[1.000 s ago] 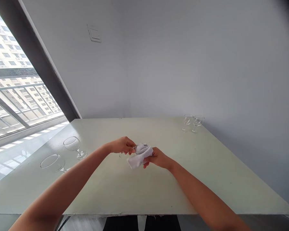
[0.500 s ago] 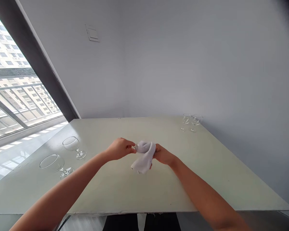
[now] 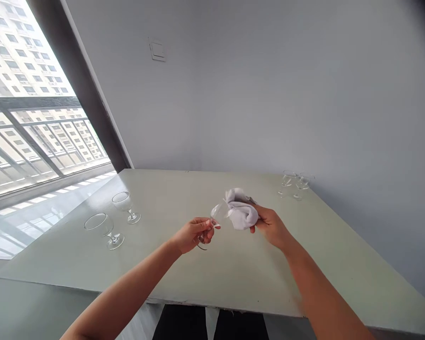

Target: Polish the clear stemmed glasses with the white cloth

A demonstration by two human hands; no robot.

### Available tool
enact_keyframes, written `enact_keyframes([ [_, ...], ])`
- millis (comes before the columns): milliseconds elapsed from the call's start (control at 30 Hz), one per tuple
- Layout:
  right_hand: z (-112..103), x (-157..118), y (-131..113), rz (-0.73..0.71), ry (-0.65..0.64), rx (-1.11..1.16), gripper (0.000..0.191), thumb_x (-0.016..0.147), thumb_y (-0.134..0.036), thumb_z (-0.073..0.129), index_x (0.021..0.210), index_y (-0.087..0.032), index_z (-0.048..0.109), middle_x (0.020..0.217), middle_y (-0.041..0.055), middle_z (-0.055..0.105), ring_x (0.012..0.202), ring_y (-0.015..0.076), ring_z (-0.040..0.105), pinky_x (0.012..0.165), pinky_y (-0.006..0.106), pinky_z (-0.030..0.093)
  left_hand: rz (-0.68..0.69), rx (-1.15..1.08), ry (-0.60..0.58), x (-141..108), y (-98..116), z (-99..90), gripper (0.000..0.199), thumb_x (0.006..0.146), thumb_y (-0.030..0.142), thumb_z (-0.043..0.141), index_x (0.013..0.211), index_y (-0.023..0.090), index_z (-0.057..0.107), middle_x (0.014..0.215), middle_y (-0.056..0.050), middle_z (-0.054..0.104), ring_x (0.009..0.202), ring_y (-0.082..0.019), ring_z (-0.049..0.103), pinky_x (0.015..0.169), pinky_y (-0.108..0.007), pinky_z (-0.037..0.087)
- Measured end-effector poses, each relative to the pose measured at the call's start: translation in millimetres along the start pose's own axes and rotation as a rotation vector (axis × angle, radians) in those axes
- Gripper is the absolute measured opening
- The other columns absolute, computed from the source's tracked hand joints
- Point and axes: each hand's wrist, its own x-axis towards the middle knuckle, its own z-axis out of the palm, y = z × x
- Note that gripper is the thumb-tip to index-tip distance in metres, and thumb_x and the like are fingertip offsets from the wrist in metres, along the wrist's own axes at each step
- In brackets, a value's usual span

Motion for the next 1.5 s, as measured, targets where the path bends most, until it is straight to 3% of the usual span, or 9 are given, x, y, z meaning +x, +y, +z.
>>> enact_keyframes([
  [167, 41, -5, 21, 0.191, 0.154, 0.155, 0.015, 0.072, -0.023, 0.050, 0.058, -0.019, 0.052, 0.044, -0.0018, 0.050, 0.045, 0.0130, 0.046, 0.052, 0.029, 0.038, 0.224, 0.078, 0.280, 6, -7, 16.6, 0.032, 0.080, 0.042, 0.048, 0.092, 0.014, 0.057, 0.070, -0.002, 0.049, 0.059, -0.008, 0.043, 0.055, -0.022, 0.035],
  [433, 107, 10, 24, 0.230, 0.210, 0.543, 0.028, 0.069, -0.037, 0.063, 0.090, -0.019, 0.059, 0.082, 0.0023, 0.059, 0.078, 0.0168, 0.052, 0.068, 0.028, 0.042, 0.533, 0.921, 0.699, 17, -33, 33.1, 0.033, 0.070, 0.007, 0.045, 0.097, 0.024, 0.056, 0.085, -0.003, 0.049, 0.075, -0.015, 0.047, 0.067, -0.029, 0.041],
  [533, 106, 14, 33, 0.341, 0.254, 0.682, 0.031, 0.066, -0.043, 0.066, 0.083, -0.018, 0.059, 0.074, 0.0014, 0.058, 0.070, 0.0156, 0.052, 0.062, 0.028, 0.043, 0.487, 1.017, 0.674, 11, -25, 26.9, 0.030, 0.068, 0.008, 0.050, 0.091, 0.024, 0.060, 0.089, -0.004, 0.050, 0.085, -0.018, 0.048, 0.075, -0.033, 0.041],
  [667, 93, 16, 42, 0.462, 0.143, 0.905, 0.038, 0.065, -0.053, 0.064, 0.077, -0.018, 0.059, 0.071, 0.0027, 0.059, 0.066, 0.0164, 0.055, 0.058, 0.031, 0.046, 0.317, 0.596, 0.643, 4, -1, 16.9, 0.028, 0.073, 0.025, 0.057, 0.101, 0.023, 0.055, 0.109, -0.006, 0.053, 0.099, -0.019, 0.049, 0.081, -0.033, 0.042],
  [867, 97, 11, 33, 0.531, -0.064, 1.022, 0.031, 0.068, -0.046, 0.065, 0.073, -0.016, 0.057, 0.064, 0.0008, 0.056, 0.056, 0.0119, 0.052, 0.050, 0.025, 0.043, 0.115, -0.106, 0.205, 11, 11, 16.5, 0.060, 0.067, 0.034, 0.068, 0.119, 0.018, 0.041, 0.120, -0.015, 0.053, 0.098, -0.023, 0.056, 0.083, -0.038, 0.044],
  [1000, 87, 11, 34, 0.495, -0.143, 0.802, 0.035, 0.068, -0.048, 0.064, 0.076, -0.015, 0.060, 0.068, 0.0030, 0.060, 0.059, 0.0146, 0.056, 0.056, 0.029, 0.046, 0.125, -0.068, 0.300, 16, 8, 9.3, 0.056, 0.063, 0.030, 0.073, 0.111, 0.015, 0.047, 0.111, -0.015, 0.059, 0.099, -0.023, 0.056, 0.083, -0.035, 0.042],
  [1167, 52, 7, 45, 0.397, 0.050, 0.365, 0.036, 0.071, -0.050, 0.060, 0.077, -0.014, 0.064, 0.068, 0.0050, 0.062, 0.064, 0.0184, 0.058, 0.061, 0.033, 0.046, 0.153, -0.063, 0.432, 12, 13, -6.6, 0.052, 0.065, 0.034, 0.071, 0.109, 0.014, 0.049, 0.110, -0.014, 0.060, 0.084, -0.017, 0.060, 0.067, -0.027, 0.043],
  [1333, 46, -5, 15, -0.172, 0.011, -0.347, 0.032, 0.080, -0.034, 0.053, 0.111, -0.026, 0.058, 0.116, 0.0069, 0.055, 0.103, 0.0256, 0.050, 0.083, 0.040, 0.041, 0.130, -0.183, 0.496, 14, 15, -5.5, 0.037, 0.063, 0.029, 0.072, 0.091, 0.012, 0.058, 0.088, -0.008, 0.064, 0.073, -0.013, 0.059, 0.058, -0.022, 0.042],
  [1500, 65, -2, -5, -0.449, -0.097, -0.630, 0.029, 0.083, -0.016, 0.047, 0.104, -0.028, 0.062, 0.098, 0.0066, 0.059, 0.085, 0.0190, 0.052, 0.075, 0.034, 0.041, 0.148, -0.278, 0.316, 23, 10, 8.1, 0.022, 0.067, 0.029, 0.068, 0.072, 0.010, 0.059, 0.064, -0.003, 0.057, 0.057, -0.010, 0.053, 0.054, -0.021, 0.041],
])
